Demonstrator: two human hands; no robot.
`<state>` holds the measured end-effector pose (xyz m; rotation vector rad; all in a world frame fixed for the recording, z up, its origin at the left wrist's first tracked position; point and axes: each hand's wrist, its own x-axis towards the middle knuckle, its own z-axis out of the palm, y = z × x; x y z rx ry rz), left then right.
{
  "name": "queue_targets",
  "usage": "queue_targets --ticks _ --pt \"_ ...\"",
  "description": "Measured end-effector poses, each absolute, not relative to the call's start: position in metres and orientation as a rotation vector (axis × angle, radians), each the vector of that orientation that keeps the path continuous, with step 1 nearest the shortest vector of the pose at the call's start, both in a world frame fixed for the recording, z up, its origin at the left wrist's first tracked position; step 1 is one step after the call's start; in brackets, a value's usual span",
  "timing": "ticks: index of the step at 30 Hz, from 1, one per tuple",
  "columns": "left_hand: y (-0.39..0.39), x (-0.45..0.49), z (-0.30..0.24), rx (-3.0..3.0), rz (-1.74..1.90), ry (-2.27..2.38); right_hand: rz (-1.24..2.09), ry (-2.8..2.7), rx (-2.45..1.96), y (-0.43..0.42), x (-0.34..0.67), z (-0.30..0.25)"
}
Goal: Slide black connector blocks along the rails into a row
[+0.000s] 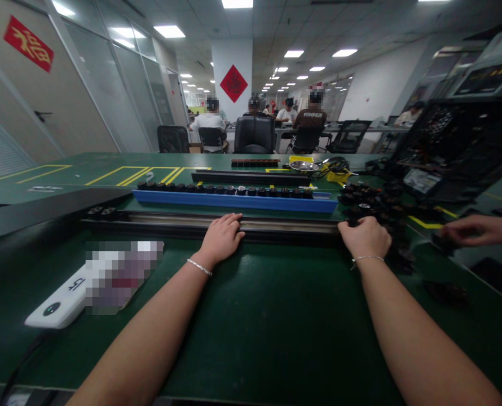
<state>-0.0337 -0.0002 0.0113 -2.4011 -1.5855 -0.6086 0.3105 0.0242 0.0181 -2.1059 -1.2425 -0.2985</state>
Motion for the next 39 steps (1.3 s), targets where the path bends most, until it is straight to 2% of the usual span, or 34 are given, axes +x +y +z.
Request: queue_targets --ticks 39 --pt "0.001 -0.034 0.010 -2.388 -0.586 -1.564 -0.235 -1.148 -2.221 0.025 0.325 0.019"
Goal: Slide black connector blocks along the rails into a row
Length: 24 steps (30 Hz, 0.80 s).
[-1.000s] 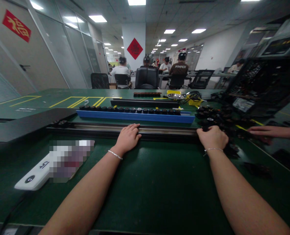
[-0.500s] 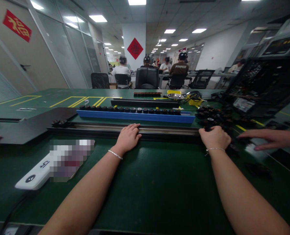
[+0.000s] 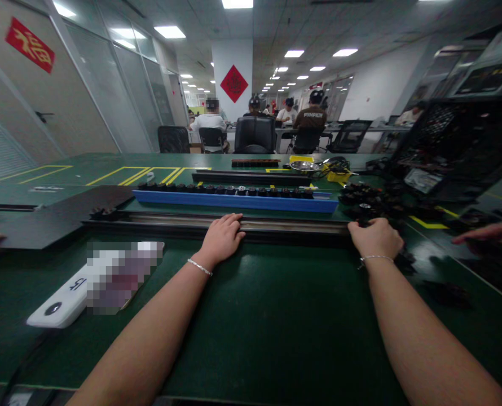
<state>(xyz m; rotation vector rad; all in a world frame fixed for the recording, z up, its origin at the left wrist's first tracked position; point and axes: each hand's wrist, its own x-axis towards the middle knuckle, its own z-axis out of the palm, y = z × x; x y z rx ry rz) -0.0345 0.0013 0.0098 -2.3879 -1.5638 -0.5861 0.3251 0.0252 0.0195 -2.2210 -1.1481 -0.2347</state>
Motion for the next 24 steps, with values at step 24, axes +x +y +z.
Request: queue_targets --ticks 24 --pt "0.0022 -0.0350 0.0078 -2.377 -0.598 -1.558 -0.152 -1.063 -2.221 0.0212 0.3337 0.0240"
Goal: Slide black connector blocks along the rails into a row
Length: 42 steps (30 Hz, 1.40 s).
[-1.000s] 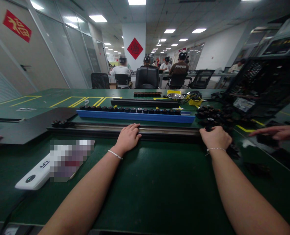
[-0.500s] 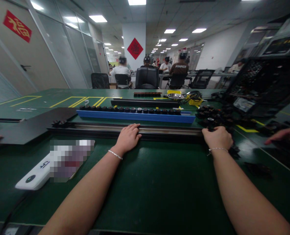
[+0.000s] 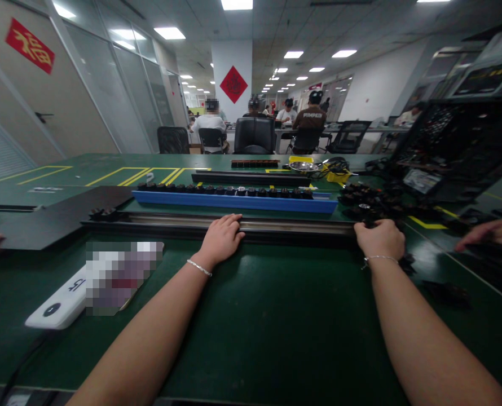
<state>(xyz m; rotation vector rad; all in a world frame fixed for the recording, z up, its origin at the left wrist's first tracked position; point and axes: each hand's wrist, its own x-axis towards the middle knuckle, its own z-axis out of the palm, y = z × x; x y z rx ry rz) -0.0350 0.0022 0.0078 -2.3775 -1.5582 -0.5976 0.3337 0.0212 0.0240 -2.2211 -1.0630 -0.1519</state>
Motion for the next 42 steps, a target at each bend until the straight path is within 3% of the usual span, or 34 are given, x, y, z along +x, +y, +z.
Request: queue_targets --ticks 42 --pt "0.000 -0.035 0.011 -2.389 -0.582 -1.572 -0.083 -0.923 -2.281 0.020 0.349 0.028"
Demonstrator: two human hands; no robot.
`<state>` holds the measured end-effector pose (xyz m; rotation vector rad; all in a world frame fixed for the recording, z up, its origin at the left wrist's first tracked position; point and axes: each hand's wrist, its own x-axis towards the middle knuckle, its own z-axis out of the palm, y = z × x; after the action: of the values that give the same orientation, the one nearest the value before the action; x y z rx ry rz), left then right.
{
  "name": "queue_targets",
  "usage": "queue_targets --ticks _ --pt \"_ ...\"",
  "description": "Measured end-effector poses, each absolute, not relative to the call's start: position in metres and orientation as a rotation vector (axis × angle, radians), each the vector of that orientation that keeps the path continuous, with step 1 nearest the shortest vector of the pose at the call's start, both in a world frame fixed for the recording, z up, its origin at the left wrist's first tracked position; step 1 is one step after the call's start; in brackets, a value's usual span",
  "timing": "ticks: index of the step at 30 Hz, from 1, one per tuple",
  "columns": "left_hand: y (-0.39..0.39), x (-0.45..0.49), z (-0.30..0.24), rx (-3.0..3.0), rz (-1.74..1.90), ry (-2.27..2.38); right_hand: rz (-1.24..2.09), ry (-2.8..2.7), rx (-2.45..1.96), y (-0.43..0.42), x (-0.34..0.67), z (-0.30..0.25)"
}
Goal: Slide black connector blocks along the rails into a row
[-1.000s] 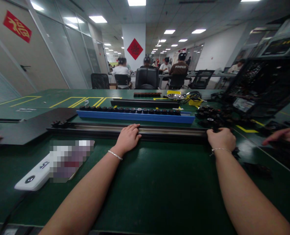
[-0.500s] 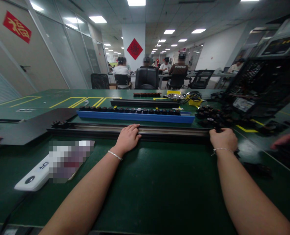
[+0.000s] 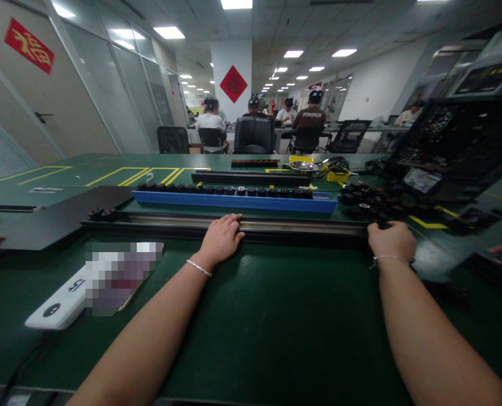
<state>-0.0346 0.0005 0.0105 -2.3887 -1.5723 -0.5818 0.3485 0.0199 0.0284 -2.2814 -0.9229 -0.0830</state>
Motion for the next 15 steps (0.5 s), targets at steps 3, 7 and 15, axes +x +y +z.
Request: queue_targets --ticks 3,7,15 --pt "0.001 -0.035 0.010 -2.385 -0.581 -1.570 -0.081 -0.913 -2.280 0.020 0.351 0.028" --pt "0.001 -0.035 0.010 -2.386 -0.579 -1.567 -0.090 -0.912 -2.265 0.021 0.355 0.026" --pt "0.000 -0.034 0.012 -2.396 -0.594 -1.579 -0.137 -0.921 -2.230 0.025 0.365 0.021"
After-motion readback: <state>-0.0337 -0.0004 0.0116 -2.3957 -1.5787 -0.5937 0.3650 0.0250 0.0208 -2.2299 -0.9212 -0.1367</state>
